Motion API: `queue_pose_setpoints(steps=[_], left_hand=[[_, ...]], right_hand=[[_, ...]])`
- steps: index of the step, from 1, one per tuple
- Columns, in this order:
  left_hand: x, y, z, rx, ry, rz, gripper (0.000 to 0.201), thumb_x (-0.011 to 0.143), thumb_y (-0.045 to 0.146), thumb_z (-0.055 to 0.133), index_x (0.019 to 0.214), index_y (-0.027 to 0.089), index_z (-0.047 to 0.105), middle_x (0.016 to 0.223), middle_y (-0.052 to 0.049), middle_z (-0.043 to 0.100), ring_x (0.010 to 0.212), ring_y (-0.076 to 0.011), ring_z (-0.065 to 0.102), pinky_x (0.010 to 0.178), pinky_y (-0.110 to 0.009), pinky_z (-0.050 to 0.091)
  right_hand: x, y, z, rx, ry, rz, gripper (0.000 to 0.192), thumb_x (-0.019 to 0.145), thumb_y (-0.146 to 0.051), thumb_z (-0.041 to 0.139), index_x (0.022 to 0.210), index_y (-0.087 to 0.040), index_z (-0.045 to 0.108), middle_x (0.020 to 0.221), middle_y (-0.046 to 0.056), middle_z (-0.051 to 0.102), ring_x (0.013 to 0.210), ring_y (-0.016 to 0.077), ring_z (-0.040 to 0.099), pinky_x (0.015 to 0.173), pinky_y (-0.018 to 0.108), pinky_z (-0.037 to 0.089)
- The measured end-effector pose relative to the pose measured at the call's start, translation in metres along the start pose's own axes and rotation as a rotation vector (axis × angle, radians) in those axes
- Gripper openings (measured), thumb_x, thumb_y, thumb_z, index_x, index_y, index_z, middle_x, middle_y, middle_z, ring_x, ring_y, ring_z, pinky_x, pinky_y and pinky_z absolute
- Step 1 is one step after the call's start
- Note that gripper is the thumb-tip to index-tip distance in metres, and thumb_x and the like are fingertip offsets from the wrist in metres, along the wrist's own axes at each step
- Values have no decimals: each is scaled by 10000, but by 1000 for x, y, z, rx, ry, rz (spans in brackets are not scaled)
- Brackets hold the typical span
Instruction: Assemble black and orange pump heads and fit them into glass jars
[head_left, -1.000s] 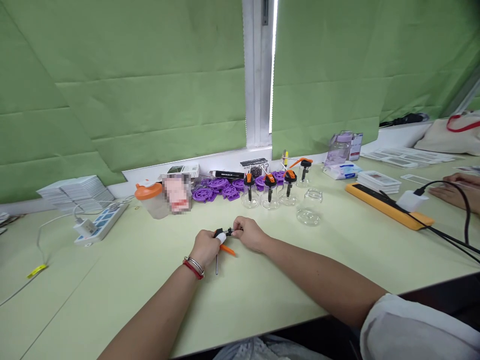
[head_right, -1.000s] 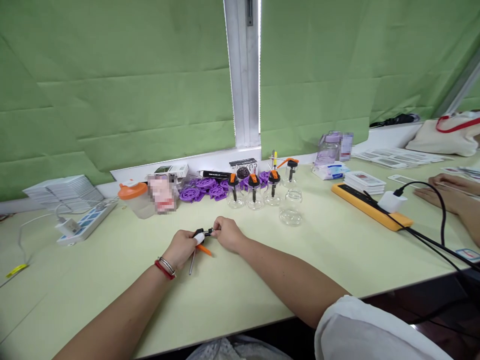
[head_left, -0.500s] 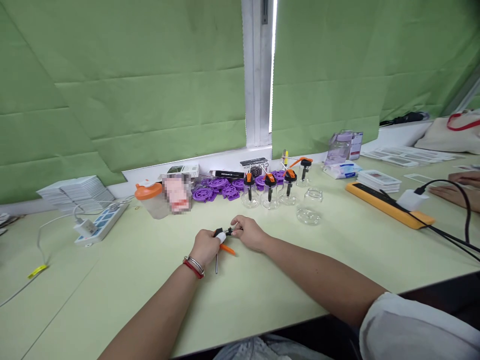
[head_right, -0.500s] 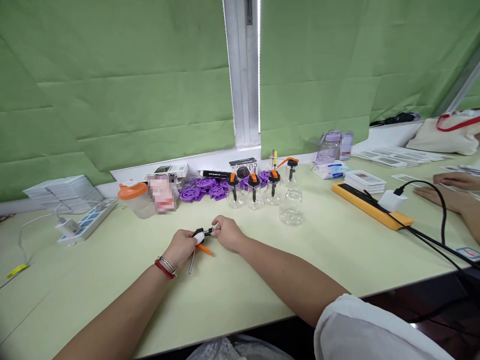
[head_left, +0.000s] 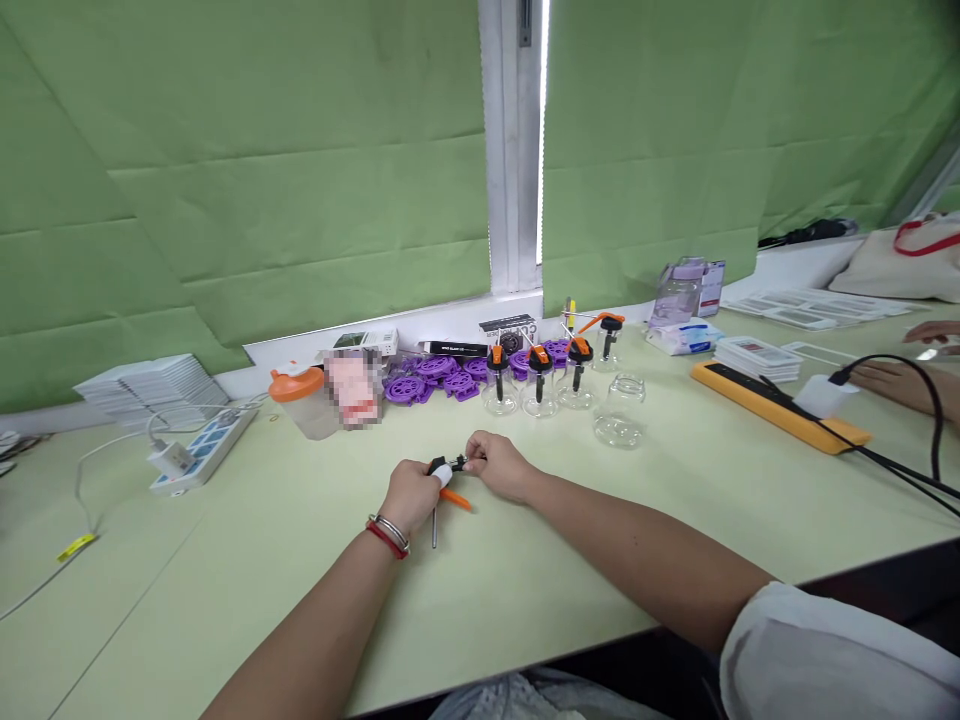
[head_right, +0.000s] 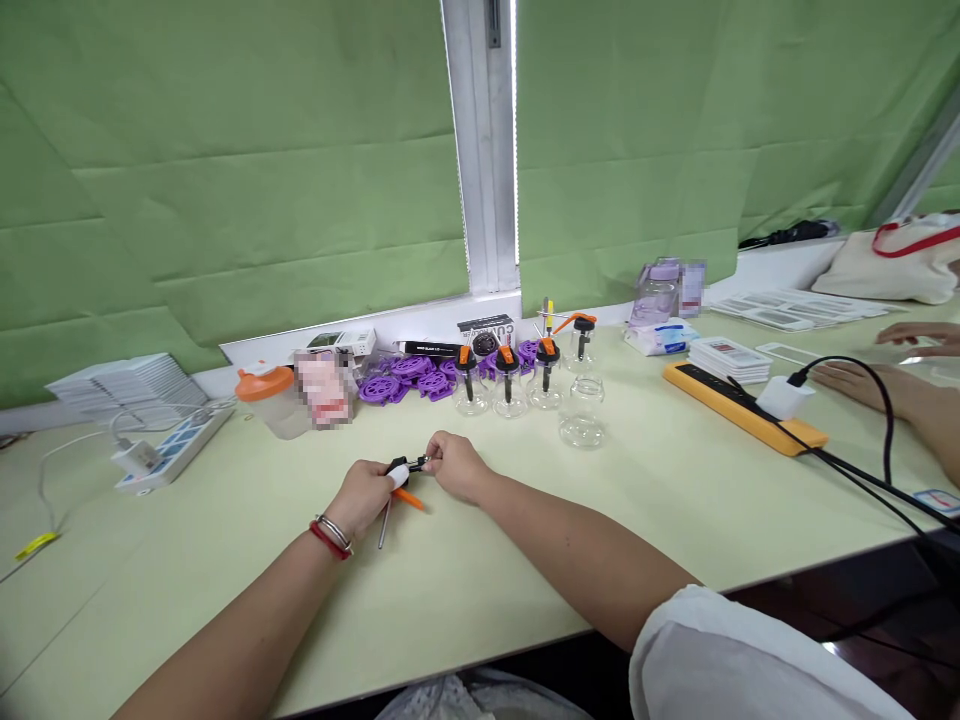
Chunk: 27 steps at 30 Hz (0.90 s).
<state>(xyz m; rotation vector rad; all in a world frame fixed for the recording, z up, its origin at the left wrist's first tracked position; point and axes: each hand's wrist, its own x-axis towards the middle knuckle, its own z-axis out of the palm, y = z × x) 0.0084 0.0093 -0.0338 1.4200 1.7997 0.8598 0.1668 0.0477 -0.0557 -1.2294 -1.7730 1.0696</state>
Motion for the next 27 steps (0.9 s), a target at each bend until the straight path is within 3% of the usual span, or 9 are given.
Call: queue_pose_setpoints(steps=[27], left_hand=[[3,-1,0,52,14,-13,251,668,284,606,483,157,495,435,38,364,423,-75,282,426,-239,207]], right_hand=[[-1,-4,0,-12,15,35,113,718,-114,614,811,-168,578,692,-20,559,626,107,477,607,235,375]])
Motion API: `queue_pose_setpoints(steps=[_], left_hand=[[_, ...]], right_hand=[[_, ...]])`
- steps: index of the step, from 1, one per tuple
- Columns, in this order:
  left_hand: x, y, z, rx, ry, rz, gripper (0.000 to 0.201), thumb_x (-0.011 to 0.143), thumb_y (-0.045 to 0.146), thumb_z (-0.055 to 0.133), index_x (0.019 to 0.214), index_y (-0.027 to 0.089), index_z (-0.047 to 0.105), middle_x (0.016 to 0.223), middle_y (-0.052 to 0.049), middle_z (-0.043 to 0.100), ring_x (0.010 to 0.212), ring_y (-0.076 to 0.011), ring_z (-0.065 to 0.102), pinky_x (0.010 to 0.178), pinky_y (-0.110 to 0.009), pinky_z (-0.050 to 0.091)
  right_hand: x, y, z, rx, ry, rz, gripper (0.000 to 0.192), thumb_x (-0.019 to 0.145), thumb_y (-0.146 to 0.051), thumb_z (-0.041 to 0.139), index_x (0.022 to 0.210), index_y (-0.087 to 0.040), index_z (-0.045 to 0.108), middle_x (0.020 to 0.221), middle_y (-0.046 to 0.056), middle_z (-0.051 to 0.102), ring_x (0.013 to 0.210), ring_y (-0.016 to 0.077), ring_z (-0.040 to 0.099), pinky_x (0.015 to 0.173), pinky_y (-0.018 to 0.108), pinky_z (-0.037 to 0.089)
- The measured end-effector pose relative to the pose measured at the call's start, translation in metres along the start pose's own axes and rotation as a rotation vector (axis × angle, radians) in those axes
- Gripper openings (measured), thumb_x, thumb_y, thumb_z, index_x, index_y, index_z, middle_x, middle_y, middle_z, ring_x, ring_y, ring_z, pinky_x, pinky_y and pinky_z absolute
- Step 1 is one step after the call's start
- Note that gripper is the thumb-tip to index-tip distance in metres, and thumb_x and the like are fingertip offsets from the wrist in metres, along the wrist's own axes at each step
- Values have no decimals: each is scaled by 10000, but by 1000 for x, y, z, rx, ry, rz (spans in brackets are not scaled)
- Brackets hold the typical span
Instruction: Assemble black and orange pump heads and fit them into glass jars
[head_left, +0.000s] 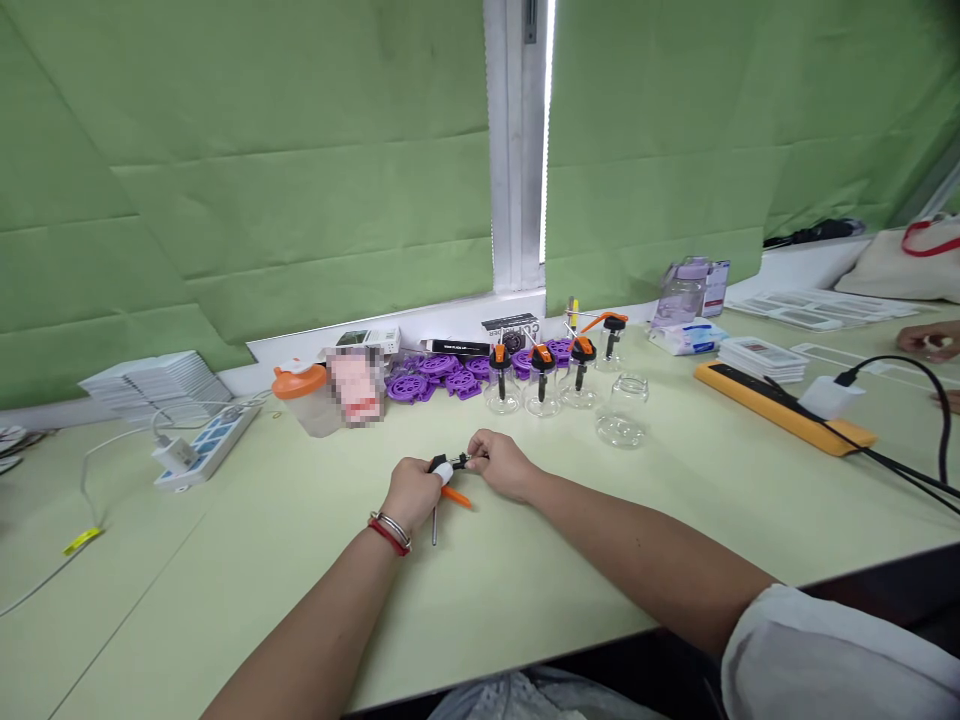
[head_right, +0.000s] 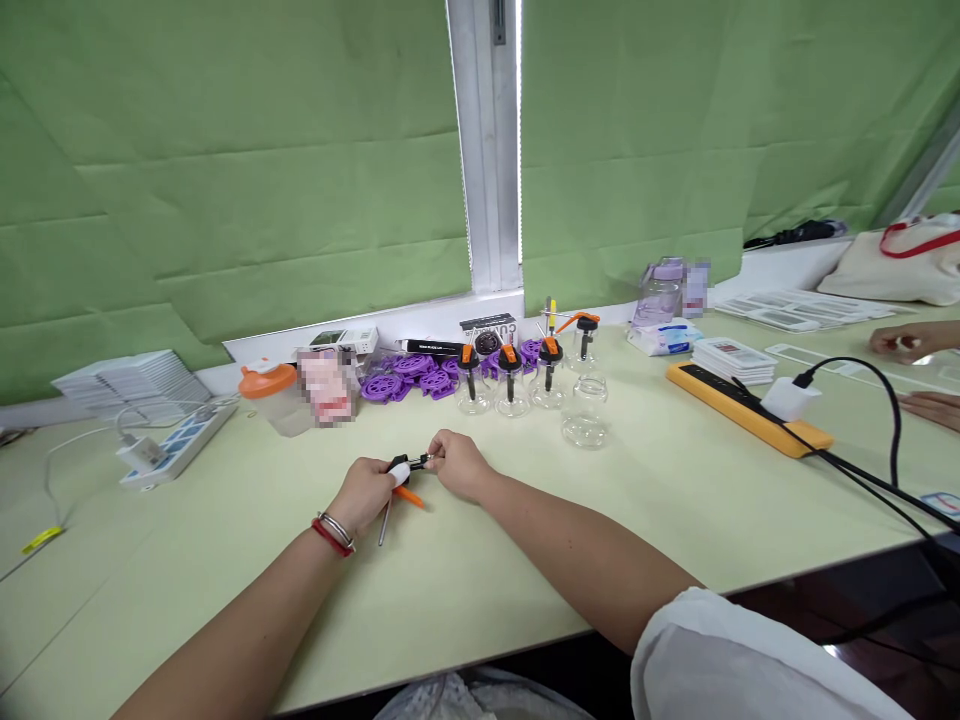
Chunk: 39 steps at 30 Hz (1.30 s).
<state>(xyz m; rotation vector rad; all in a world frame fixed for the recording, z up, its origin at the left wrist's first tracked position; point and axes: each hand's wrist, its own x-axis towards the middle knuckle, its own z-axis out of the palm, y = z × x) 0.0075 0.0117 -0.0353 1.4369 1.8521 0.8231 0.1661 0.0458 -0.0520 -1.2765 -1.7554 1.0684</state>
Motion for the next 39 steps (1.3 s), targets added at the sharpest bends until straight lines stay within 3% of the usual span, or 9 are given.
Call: queue_pose_setpoints(steps=[18,28,35,39], left_hand=[[-3,3,-2,-10,4,-9,268,679,279,603,473,161,478,427,35,372,416,-77,298,429,-240,206],[-2,0,-6,-22,-2,-31,203,678,299,607,555,142,567,414,32,417,384,-96,377,409,-238,265],[0,4,-19,-94,-33,-52,232,634,359,646,668,135,596,464,17,492,419,-126,464,430,-249,363],[5,2,-25,-77,29,-78,228,626,360,640,662,142,588,484,15,493,438,-122,452,437,-248,352]], right_hand=[[2,3,1,28,0,-16,116,711,-112,610,808,-173,595,660,-31,556,603,104,474,608,237,377],[1,5,1,21,10,-16,121,720,-130,616,823,-177,575,692,-27,560,632,107,484,624,237,386],[1,5,-7,0,-31,-12,42,714,-155,623,755,-159,628,637,-28,542,585,97,457,572,226,363],[6,15,-19,69,-43,19,60,703,-187,635,752,-152,634,622,-25,560,568,94,477,549,221,373]])
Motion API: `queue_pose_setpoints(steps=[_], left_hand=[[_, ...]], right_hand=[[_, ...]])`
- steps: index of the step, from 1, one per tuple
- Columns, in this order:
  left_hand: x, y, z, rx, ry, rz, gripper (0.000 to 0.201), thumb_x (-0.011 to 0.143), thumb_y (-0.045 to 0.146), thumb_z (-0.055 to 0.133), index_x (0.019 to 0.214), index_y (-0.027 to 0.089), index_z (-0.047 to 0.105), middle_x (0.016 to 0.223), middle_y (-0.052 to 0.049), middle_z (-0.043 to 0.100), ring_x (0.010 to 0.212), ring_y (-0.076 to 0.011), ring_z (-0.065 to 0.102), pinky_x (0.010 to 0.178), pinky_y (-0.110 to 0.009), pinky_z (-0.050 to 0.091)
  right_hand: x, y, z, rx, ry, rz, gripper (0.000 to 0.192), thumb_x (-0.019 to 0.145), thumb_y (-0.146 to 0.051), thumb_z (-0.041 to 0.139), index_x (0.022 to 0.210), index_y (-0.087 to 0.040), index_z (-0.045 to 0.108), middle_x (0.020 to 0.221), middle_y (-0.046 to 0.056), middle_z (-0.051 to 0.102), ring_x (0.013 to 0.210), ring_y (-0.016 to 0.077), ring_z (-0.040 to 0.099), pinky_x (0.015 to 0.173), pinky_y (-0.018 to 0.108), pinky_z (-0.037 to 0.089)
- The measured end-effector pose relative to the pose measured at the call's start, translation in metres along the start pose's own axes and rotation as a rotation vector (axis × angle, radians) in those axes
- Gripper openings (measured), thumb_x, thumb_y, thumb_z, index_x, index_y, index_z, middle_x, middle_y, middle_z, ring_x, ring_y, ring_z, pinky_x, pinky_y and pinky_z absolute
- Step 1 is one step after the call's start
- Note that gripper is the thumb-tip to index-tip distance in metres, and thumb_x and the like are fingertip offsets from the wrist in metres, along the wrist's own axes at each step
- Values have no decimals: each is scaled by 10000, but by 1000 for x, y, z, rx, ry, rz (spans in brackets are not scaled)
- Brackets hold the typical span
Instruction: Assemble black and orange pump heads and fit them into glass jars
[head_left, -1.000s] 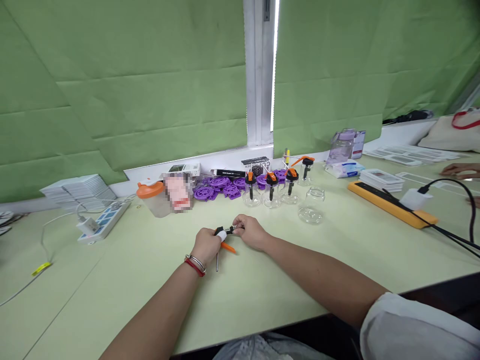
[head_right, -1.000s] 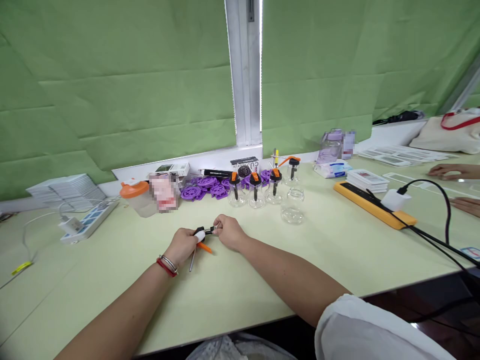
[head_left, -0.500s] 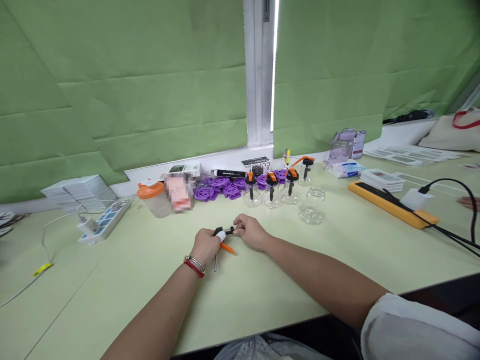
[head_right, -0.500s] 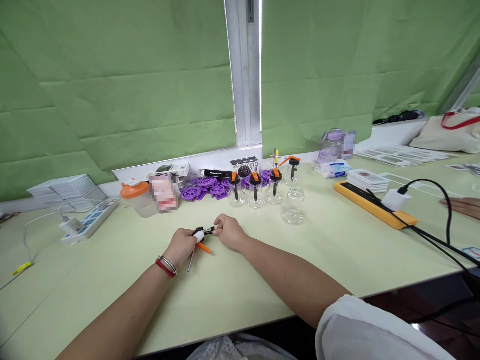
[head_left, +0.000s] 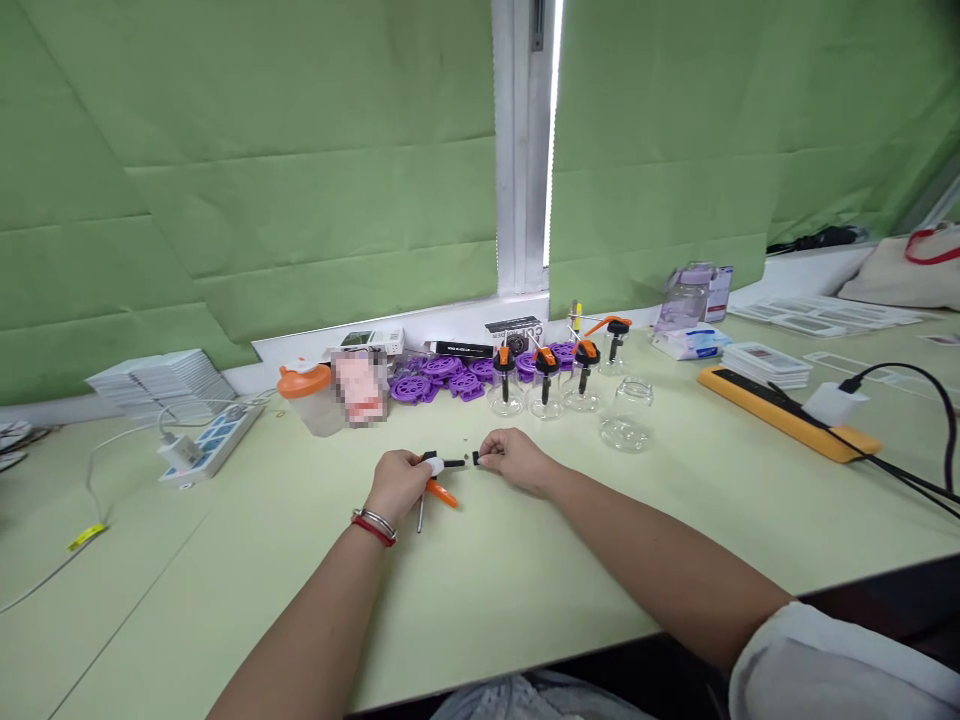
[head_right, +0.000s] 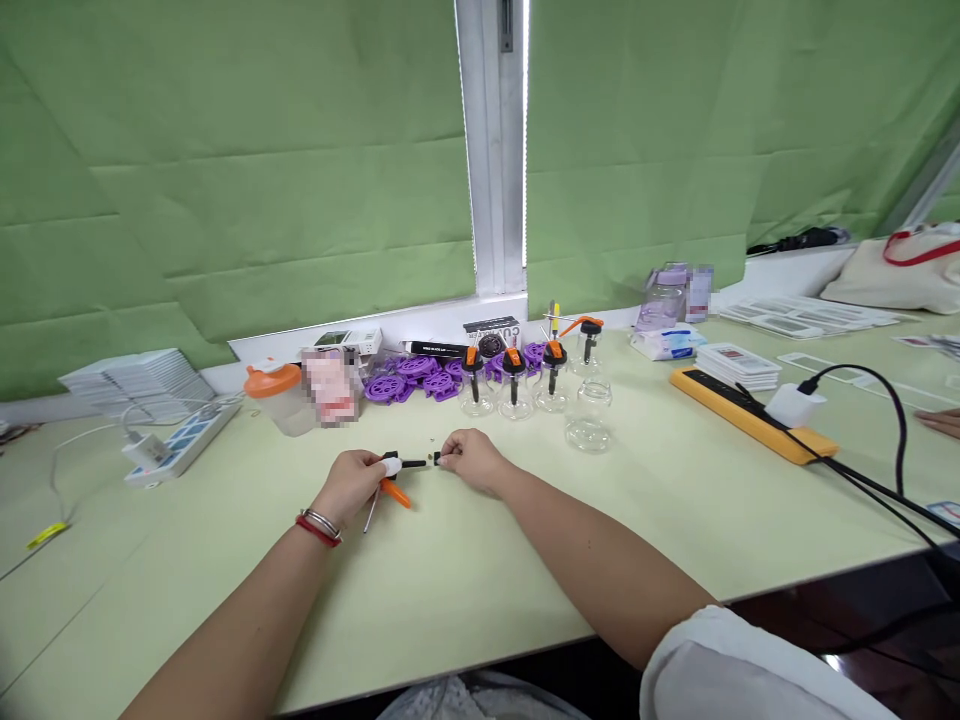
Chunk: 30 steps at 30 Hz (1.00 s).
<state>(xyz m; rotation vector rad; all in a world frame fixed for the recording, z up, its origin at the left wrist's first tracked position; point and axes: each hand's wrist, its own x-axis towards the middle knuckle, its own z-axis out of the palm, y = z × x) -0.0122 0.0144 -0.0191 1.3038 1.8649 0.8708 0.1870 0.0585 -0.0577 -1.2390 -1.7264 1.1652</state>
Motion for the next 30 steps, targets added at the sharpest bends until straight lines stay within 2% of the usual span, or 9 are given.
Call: queue_pose_setpoints(steps=[8,13,15,17,19,20,24,27,30], left_hand=[[22,-18,-17,298,156,69,313,664,477,591,667,165,612,655,-65,623,601,-194,554,513,-278,336],[20,-16,-21,435,144,51,486,683,630,532,794,163,611,810,-111,652,719,-257,597,550,-301,359],[15,-10,-19,546,199,72,517,698,626,519,872,146,605,909,-142,638,808,-288,592,588,-320,383],[6,-2,-14,684,317,174,515,713,563,542,970,120,597,1010,-170,605,934,-320,555,686,-354,406],[-4,8,-3,798,427,369,502,733,467,570,1081,107,578,1098,-177,568,1031,-328,501,816,-390,386],[-9,14,4,826,423,485,465,759,412,563,1118,116,576,1145,-171,550,1055,-314,485,856,-392,368],[-18,34,44,927,80,845,246,787,290,561,977,180,673,1043,-111,581,985,-267,498,866,-397,331],[-10,40,66,955,-2,842,202,787,227,536,871,164,708,940,-117,589,931,-255,510,819,-387,328],[2,39,72,935,-20,773,235,804,203,493,817,177,727,887,-112,603,905,-241,517,802,-383,317]], right_hand=[[3,1,-37,43,37,113,110,591,-216,720,633,-128,670,564,-7,596,538,93,477,515,218,374],[2,-1,-44,49,36,136,94,582,-211,724,609,-130,683,568,2,615,548,96,489,516,213,384],[2,-1,-44,50,39,129,91,580,-210,727,606,-132,687,579,6,627,559,99,499,524,212,392],[2,-1,-44,47,39,126,94,583,-215,729,606,-132,689,572,7,628,552,98,495,520,212,389],[3,-1,-44,44,34,122,98,589,-217,728,613,-129,692,569,8,629,548,98,493,517,213,387],[3,0,-44,43,32,118,99,591,-216,727,617,-127,693,572,10,631,551,99,497,521,213,390],[5,5,-43,46,24,83,97,602,-206,716,643,-121,693,593,11,639,569,103,512,539,216,403],[7,10,-43,31,15,45,93,615,-204,709,661,-125,695,618,12,647,588,107,525,559,218,415],[10,13,-46,-31,20,1,94,631,-220,706,668,-134,697,644,17,659,615,117,543,574,222,420]])
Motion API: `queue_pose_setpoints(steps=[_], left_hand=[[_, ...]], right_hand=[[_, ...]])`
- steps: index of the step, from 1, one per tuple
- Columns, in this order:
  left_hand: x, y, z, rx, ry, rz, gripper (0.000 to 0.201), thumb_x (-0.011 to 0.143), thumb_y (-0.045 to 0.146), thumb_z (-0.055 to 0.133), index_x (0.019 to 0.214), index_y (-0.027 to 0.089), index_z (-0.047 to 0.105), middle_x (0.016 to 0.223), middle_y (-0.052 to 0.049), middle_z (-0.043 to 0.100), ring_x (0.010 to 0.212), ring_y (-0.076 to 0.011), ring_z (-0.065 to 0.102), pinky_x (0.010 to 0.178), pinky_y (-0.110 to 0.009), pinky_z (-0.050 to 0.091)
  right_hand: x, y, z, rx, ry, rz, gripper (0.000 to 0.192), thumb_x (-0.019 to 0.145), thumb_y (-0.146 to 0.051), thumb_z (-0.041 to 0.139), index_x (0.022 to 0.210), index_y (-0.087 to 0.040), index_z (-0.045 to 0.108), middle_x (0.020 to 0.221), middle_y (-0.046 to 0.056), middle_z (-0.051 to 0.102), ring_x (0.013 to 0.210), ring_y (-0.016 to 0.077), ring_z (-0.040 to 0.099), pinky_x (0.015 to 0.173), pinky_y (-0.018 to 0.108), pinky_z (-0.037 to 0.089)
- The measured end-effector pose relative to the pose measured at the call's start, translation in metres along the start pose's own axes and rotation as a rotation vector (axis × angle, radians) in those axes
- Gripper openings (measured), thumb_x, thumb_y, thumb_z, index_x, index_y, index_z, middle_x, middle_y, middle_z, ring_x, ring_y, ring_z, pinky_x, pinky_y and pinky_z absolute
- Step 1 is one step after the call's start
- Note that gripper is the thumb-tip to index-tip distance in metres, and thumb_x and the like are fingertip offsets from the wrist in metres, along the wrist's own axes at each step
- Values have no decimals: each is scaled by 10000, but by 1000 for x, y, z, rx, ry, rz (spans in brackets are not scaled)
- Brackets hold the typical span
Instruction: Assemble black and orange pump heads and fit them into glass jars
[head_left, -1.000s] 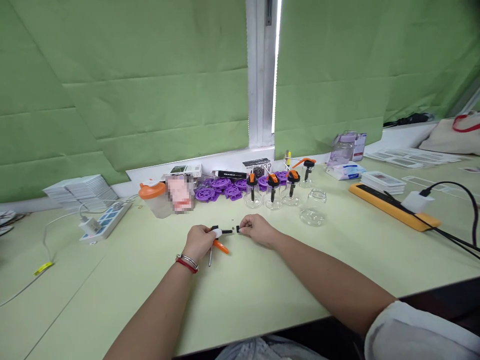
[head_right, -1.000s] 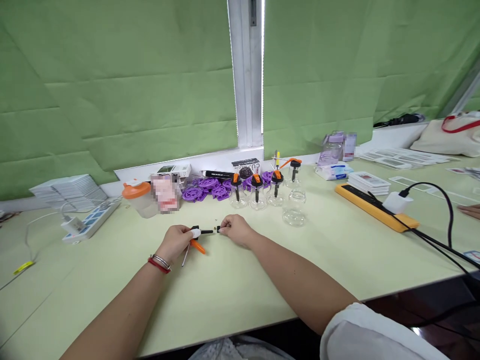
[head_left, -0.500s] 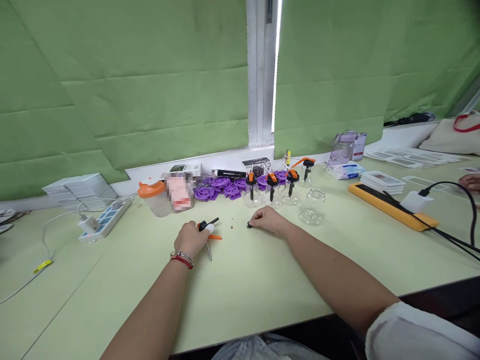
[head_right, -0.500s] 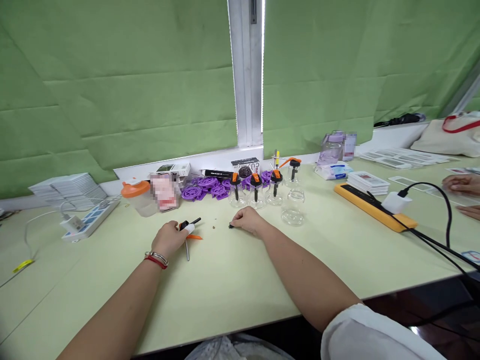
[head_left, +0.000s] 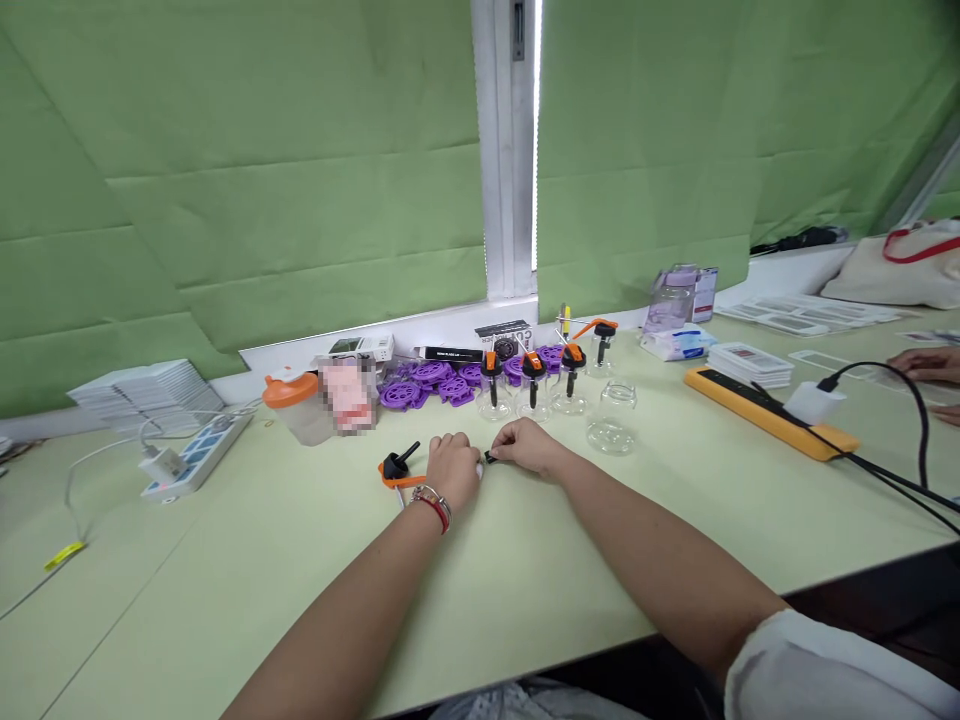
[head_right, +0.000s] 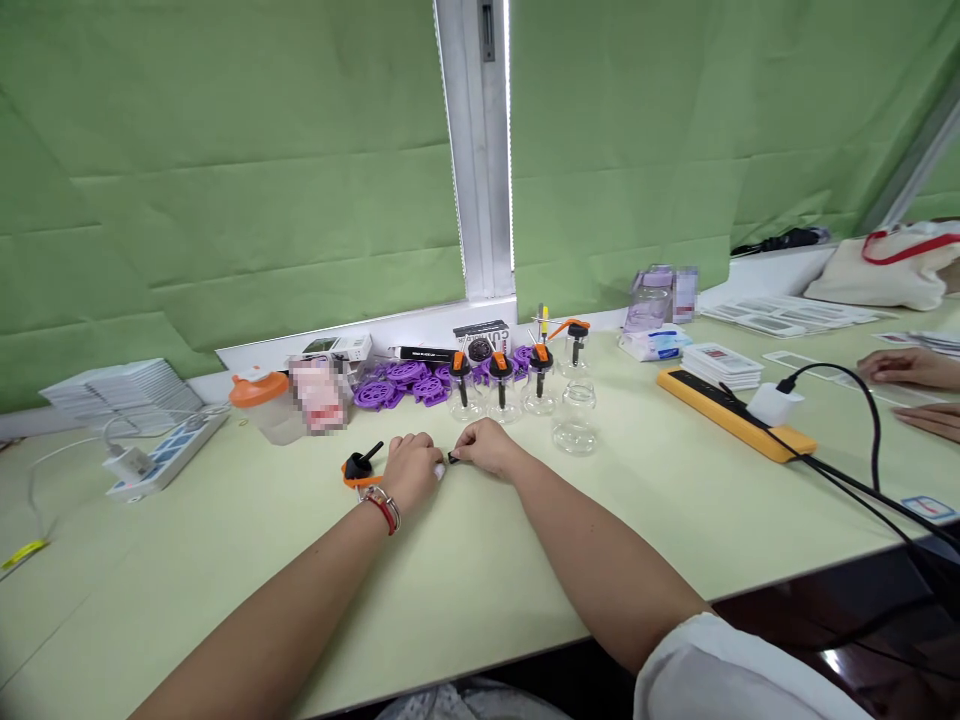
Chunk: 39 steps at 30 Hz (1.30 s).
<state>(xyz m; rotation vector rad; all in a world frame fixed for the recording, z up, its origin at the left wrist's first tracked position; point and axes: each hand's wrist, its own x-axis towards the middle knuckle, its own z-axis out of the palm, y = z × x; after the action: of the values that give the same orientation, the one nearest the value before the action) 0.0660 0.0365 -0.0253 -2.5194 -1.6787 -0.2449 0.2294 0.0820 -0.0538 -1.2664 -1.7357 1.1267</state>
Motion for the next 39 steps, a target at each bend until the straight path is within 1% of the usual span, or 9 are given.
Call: queue_pose_setpoints(steps=[5,8,13,17,22,26,30,34,39], left_hand=[[-5,-13,-2,-42,-13,-28,244,785,173,479,766,182,722,879,-99,629,879,-228,519,790,-379,308],[-10,-16,-6,-55,-4,-28,242,774,156,476,766,183,717,892,-100,642,878,-227,528,797,-379,309],[-8,-18,-11,-41,18,-57,207,762,157,491,788,171,696,868,-92,669,876,-232,556,799,-370,302],[-1,-17,-11,25,23,-36,198,780,151,481,782,156,678,809,-102,682,824,-233,575,800,-375,289],[10,-12,-14,197,17,125,232,783,47,446,785,139,658,762,-115,676,790,-228,579,837,-385,269],[20,-8,-16,301,30,324,225,814,48,445,796,131,654,731,-121,670,786,-236,574,886,-398,264],[29,-9,-17,372,6,451,192,816,61,478,820,128,658,698,-105,667,759,-231,573,901,-404,268],[33,-12,-19,374,-17,502,201,821,62,476,839,139,661,695,-93,664,744,-215,572,874,-398,278],[38,-16,-23,251,-40,494,297,766,9,463,912,160,674,694,-81,658,741,-211,570,829,-394,284]], right_hand=[[6,5,-10,-127,5,-97,96,664,-241,690,683,-149,706,678,20,670,650,130,556,602,232,416],[9,9,-13,-144,-30,-145,79,667,-225,682,693,-156,710,687,14,670,661,133,558,629,241,419],[11,14,-8,-147,-87,-199,93,670,-212,678,735,-163,722,716,9,675,673,132,554,650,247,415],[12,15,-6,-118,-107,-186,153,657,-217,698,796,-156,723,721,6,661,671,128,553,655,250,427],[9,9,-8,-62,-95,-175,304,590,-163,740,892,-141,705,822,22,672,754,133,570,731,265,451],[8,7,-8,-48,-120,-173,288,575,-132,732,861,-145,703,825,25,685,777,145,598,745,272,465],[8,8,-8,-77,-132,-175,243,588,-138,721,830,-157,710,809,17,693,784,161,614,755,281,474],[9,9,-7,-85,-120,-177,239,578,-142,728,817,-157,709,802,12,689,773,163,610,751,281,478],[10,9,-5,-86,-114,-180,260,568,-134,733,826,-152,705,812,18,687,764,158,609,746,283,485]])
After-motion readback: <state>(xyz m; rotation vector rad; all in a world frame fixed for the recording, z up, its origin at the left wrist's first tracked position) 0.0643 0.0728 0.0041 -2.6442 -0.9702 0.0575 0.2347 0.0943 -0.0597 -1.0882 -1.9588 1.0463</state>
